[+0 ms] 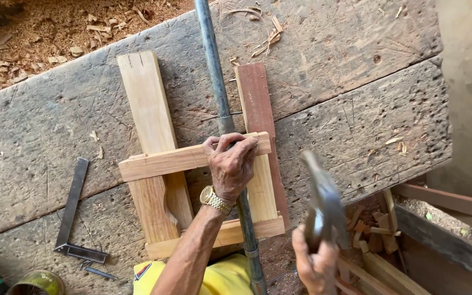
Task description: The person assembles a small wooden frame by hammering nails into pre-cut pieces while using a pipe clamp to hold the parts together. They repeatedly pick nails, position them, and strike with a hammer, occasionally repositioning the clamp and checking alignment.
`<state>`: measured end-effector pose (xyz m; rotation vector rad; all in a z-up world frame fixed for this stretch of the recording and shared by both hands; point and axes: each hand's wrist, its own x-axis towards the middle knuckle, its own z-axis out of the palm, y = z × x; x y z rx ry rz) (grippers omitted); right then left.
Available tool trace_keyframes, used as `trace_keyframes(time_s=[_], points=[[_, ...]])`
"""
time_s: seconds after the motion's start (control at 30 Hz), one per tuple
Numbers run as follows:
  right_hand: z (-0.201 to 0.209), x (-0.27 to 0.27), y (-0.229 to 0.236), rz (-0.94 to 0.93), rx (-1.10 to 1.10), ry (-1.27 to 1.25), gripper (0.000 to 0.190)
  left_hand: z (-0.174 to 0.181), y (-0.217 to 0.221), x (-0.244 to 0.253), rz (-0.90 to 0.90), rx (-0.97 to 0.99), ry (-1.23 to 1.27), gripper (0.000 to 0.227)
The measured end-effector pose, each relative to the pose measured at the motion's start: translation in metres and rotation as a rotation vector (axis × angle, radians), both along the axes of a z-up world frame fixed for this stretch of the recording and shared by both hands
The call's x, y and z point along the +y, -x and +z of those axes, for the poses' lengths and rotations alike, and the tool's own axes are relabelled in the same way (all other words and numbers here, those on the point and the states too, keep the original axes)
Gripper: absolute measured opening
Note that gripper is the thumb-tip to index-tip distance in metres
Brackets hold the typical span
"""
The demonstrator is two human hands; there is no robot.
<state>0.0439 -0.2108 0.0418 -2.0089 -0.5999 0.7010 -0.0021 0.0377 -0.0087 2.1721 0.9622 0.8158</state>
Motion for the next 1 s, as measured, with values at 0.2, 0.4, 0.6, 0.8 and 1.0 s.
trace_keyframes(time_s=[0.2, 0.4, 0.6, 0.8, 1.0], points=[[0.000, 0.031, -0.005, 0.132, 0.063, 0.196, 0.061, 0.000, 0.002, 0.002, -0.017, 0.058, -0.009, 0.028], [0.022, 0.029, 0.000, 0.271, -0.223, 0.132, 0.066, -0.008, 0.003, 0.000, 0.011, 0.053, 0.007, 0.025], [-0.001, 0.045, -0.004, 0.275, -0.273, 0.246, 0.056, -0.006, 0.004, 0.002, 0.000, 0.039, -0.012, 0.032], [0.028, 0.035, 0.002, 0.266, -0.253, 0.121, 0.067, -0.010, 0.004, 0.002, 0.008, 0.034, -0.004, 0.029], [0.024, 0.052, 0.002, 0.220, -0.303, 0.213, 0.060, -0.006, 0.007, 0.003, -0.023, 0.007, -0.003, 0.036]])
